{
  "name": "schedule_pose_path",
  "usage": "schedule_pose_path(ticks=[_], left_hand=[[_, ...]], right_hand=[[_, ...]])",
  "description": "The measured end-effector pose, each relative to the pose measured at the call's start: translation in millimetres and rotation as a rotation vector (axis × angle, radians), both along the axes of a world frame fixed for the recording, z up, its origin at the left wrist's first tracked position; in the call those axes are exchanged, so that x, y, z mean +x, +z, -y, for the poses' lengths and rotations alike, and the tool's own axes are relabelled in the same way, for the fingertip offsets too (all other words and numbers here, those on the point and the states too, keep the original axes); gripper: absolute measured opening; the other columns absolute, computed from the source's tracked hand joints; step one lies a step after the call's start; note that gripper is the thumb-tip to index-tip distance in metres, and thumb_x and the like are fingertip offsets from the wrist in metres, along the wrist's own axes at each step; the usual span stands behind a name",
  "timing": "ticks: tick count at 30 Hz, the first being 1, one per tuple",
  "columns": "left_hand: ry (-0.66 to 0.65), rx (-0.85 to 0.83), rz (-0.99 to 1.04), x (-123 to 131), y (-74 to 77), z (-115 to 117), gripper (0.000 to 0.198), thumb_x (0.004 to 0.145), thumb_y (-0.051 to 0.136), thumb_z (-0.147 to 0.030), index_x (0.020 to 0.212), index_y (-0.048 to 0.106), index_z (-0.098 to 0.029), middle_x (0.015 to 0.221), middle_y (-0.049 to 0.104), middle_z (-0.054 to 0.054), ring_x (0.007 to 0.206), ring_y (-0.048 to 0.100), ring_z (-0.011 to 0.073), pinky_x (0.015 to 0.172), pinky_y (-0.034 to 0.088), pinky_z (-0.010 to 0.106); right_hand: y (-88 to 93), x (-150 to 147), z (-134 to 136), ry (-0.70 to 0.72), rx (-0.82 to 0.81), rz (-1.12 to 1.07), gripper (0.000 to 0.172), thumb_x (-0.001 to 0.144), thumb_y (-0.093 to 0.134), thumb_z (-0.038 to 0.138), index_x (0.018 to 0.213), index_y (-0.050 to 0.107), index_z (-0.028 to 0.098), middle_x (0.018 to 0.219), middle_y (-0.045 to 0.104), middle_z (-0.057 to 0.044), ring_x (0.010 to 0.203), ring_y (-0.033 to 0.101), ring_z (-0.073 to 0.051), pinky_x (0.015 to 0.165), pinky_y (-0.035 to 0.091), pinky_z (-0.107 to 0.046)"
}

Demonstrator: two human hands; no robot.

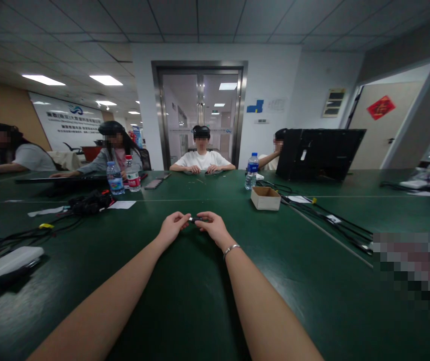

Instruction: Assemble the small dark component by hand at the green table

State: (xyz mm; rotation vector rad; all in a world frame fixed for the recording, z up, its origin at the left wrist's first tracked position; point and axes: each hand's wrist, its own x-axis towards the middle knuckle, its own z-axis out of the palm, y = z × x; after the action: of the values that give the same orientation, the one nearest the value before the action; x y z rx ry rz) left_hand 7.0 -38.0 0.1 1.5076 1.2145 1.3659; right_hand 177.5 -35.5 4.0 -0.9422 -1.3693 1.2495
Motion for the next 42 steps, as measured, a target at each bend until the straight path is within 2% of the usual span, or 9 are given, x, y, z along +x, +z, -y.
schedule_pose_path(ticks=[5, 10, 16, 21, 29, 33, 38, 42], left_hand=[[-0.048, 0.037, 0.048, -1, 1.0, 3, 0.031, 0.069, 0.068, -0.047, 0.076, 0.062, -0.017, 0.071, 0.064, 0.002, 0.068, 0.058, 0.0152, 0.065, 0.044, 0.027], [-0.063, 0.054, 0.076, -3, 1.6, 3, 0.029, 0.068, 0.072, -0.039, 0.086, 0.067, -0.017, 0.086, 0.069, 0.006, 0.083, 0.063, 0.0190, 0.079, 0.048, 0.031], [-0.089, 0.081, 0.132, -3, 3.0, 4, 0.032, 0.064, 0.076, -0.035, 0.088, 0.067, -0.016, 0.091, 0.070, 0.008, 0.089, 0.064, 0.0202, 0.088, 0.046, 0.036], [-0.047, 0.019, 0.091, -2, 6.0, 7, 0.031, 0.065, 0.074, -0.038, 0.086, 0.067, -0.016, 0.085, 0.069, 0.007, 0.082, 0.063, 0.0188, 0.073, 0.048, 0.030], [0.001, -0.031, -0.012, 0, 1.8, -1, 0.040, 0.063, 0.069, -0.054, 0.071, 0.060, -0.016, 0.060, 0.057, -0.001, 0.056, 0.051, 0.0122, 0.054, 0.038, 0.025], [0.048, -0.036, -0.116, 1, 4.5, 0, 0.042, 0.067, 0.062, -0.059, 0.064, 0.055, -0.017, 0.058, 0.055, -0.002, 0.054, 0.047, 0.0122, 0.054, 0.036, 0.025], [0.171, -0.021, -0.300, 6, 9.8, 5, 0.044, 0.075, 0.051, -0.059, 0.058, 0.051, -0.019, 0.055, 0.048, -0.003, 0.055, 0.044, 0.0134, 0.054, 0.031, 0.025], [0.188, -0.018, -0.396, 9, 11.5, 4, 0.046, 0.081, 0.042, -0.056, 0.057, 0.054, -0.019, 0.056, 0.050, -0.001, 0.057, 0.046, 0.0150, 0.055, 0.029, 0.026]], right_hand=[[1.5, -1, 1, 0.004, -0.014, -0.010, 0.037, 0.060, 0.078, 0.022, 0.094, 0.065, 0.014, 0.083, 0.066, -0.003, 0.068, 0.062, -0.011, 0.059, 0.050, -0.023], [3.0, -1, 2, 0.004, -0.033, -0.025, 0.031, 0.064, 0.076, 0.021, 0.092, 0.065, 0.014, 0.080, 0.067, -0.004, 0.065, 0.063, -0.011, 0.056, 0.050, -0.021], [3.5, -1, 2, 0.008, -0.055, -0.047, 0.026, 0.066, 0.076, 0.019, 0.089, 0.065, 0.013, 0.077, 0.068, -0.004, 0.060, 0.063, -0.009, 0.053, 0.050, -0.019], [2.8, -1, 2, 0.027, -0.054, -0.066, 0.028, 0.065, 0.077, 0.020, 0.088, 0.064, 0.013, 0.074, 0.068, -0.003, 0.058, 0.063, -0.009, 0.052, 0.050, -0.019], [0.2, 0, 2, -0.006, -0.015, -0.060, 0.036, 0.057, 0.080, 0.021, 0.088, 0.063, 0.014, 0.077, 0.065, -0.001, 0.063, 0.062, -0.010, 0.060, 0.050, -0.023], [0.5, 0, 3, -0.024, 0.006, -0.034, 0.038, 0.055, 0.080, 0.022, 0.088, 0.063, 0.015, 0.080, 0.063, -0.001, 0.064, 0.062, -0.011, 0.063, 0.050, -0.026], [1.1, 0, 4, -0.037, 0.021, 0.009, 0.038, 0.055, 0.079, 0.022, 0.090, 0.064, 0.016, 0.086, 0.063, -0.002, 0.067, 0.061, -0.011, 0.066, 0.050, -0.027], [1.9, 0, 5, -0.045, 0.037, 0.033, 0.038, 0.054, 0.079, 0.021, 0.088, 0.063, 0.016, 0.092, 0.063, -0.003, 0.068, 0.060, -0.010, 0.067, 0.050, -0.027]])
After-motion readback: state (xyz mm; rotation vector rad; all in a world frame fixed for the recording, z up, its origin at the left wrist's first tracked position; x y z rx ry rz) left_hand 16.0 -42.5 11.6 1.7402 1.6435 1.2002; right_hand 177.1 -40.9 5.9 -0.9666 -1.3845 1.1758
